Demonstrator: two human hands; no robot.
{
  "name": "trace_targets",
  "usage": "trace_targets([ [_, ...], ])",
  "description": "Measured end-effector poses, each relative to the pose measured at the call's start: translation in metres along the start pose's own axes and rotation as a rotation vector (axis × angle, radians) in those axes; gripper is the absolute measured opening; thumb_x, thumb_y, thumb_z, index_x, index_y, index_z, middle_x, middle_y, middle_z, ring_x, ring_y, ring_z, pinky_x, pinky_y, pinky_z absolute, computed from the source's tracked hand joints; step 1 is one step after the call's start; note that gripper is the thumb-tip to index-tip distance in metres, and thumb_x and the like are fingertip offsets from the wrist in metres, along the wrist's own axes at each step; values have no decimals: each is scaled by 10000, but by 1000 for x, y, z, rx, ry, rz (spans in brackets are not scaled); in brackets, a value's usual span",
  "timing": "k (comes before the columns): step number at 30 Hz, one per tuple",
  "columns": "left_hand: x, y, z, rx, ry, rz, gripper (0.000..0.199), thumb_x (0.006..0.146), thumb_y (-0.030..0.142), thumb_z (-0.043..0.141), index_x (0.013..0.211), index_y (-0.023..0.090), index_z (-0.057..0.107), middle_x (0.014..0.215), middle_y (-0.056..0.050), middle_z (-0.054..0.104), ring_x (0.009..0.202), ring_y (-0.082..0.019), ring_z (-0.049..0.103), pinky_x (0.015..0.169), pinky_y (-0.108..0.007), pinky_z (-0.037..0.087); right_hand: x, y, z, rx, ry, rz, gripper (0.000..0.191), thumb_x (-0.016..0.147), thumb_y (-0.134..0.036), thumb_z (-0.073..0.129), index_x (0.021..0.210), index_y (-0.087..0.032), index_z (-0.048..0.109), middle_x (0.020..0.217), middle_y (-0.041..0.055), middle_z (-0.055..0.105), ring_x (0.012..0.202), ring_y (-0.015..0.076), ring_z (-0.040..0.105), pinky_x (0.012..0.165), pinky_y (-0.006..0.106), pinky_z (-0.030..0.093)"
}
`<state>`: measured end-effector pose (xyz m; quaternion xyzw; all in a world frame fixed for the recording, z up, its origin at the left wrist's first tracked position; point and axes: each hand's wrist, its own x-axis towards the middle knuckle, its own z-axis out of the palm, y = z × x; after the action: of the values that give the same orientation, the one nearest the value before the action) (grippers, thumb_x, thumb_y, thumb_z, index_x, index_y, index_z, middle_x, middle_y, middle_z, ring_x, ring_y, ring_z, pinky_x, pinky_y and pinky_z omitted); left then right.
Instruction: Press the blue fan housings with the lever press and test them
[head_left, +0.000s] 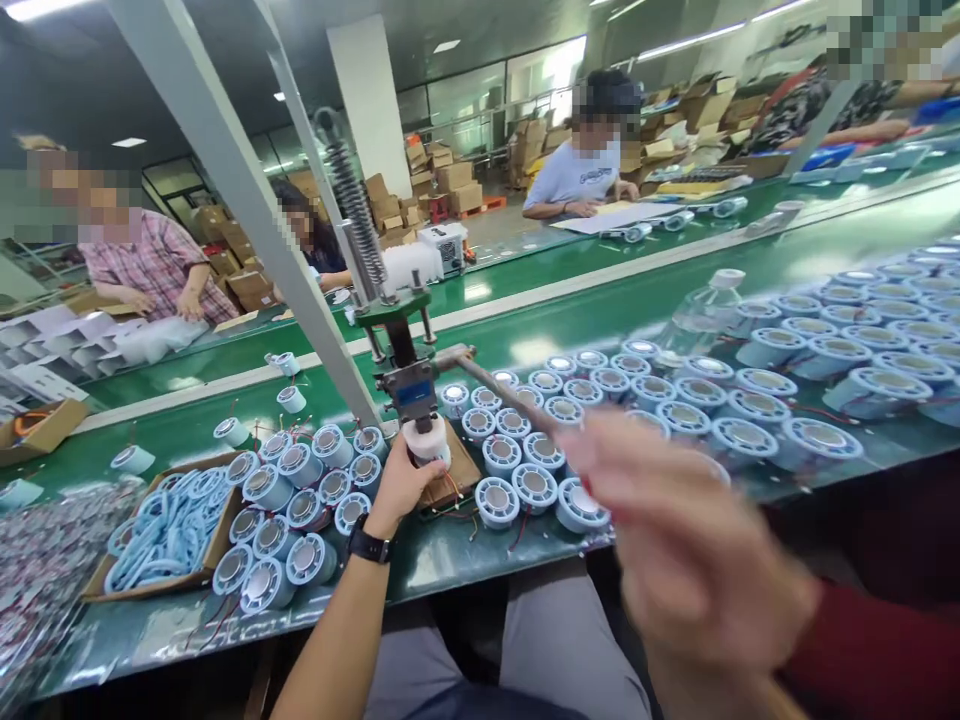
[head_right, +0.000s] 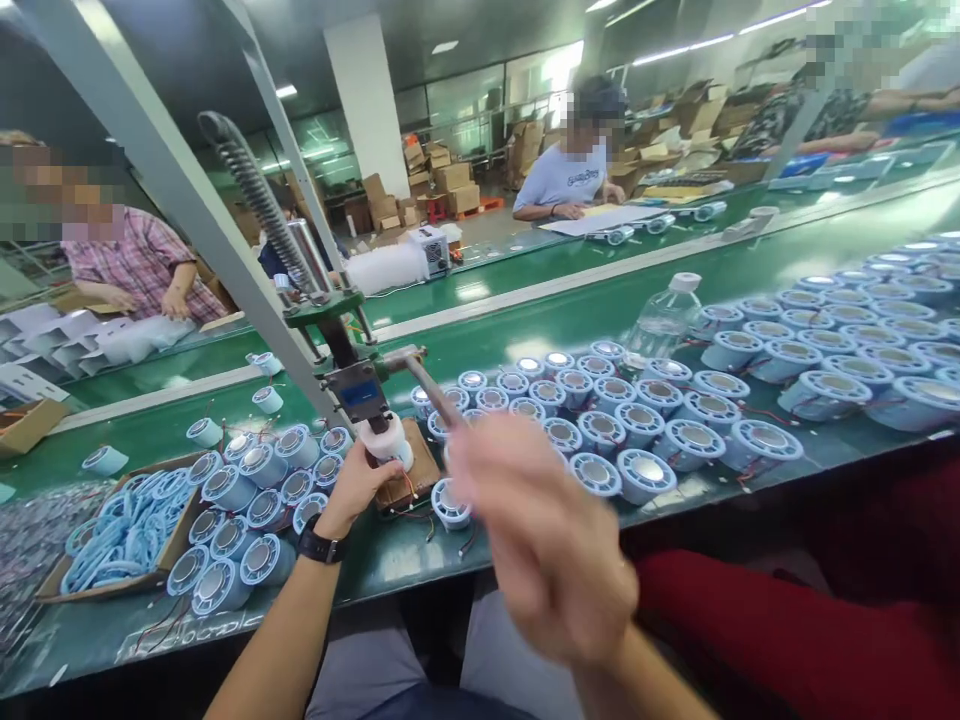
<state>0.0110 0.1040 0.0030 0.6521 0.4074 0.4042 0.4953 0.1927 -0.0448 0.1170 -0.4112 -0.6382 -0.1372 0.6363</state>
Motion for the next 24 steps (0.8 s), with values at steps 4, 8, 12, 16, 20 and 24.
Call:
trace_targets([
  [4,-3,1,2,-22,66,18,676,613,134,803,1255,171,595,1239,-89,676,1185,-293,591,1103,-448,384,-80,4,-6,-54,56,-36,403,841,-66,557,1078,-359,701,785,35,599,809,245,678,747,504,609],
  [8,-3,2,7,-52,131,37,747,614,87,794,1317,184,558,1256,-83,661,1206,-276,580,1107,-431,384,22,8,0,-30,55,-232,191,865,-70,589,922,-216,698,981,16,639,952,140,642,872,335,546],
  [12,-3,6,16,-65,184,48,818,669,72,762,1414,195,449,1267,-92,651,1172,-239,609,1076,-405,425,167,29,37,-25,-84,-92,262,963,-252,475,1090,-194,697,1061,-5,634,1119,187,625,971,360,438],
  [16,-30,13,15,30,246,53,740,673,102,788,1353,205,513,1235,-93,648,1152,-260,610,1064,-434,438,225,42,77,-99,-292,93,440,893,-227,431,1226,-45,653,1201,66,614,1266,248,535,1040,380,337],
  [20,-88,6,1,243,292,42,634,669,82,777,1265,204,600,1213,-101,635,1188,-310,563,1091,-508,419,149,26,74,-22,-197,43,544,926,-308,391,1409,-84,505,1453,86,464,1400,225,401,1079,357,338],
  [24,-131,-15,-8,739,234,106,635,782,61,672,1387,176,516,1364,-151,568,1279,-336,515,1095,-535,447,0,3,77,106,-241,21,322,948,-194,518,1266,-195,573,1224,93,623,1207,217,584,1020,399,499],
])
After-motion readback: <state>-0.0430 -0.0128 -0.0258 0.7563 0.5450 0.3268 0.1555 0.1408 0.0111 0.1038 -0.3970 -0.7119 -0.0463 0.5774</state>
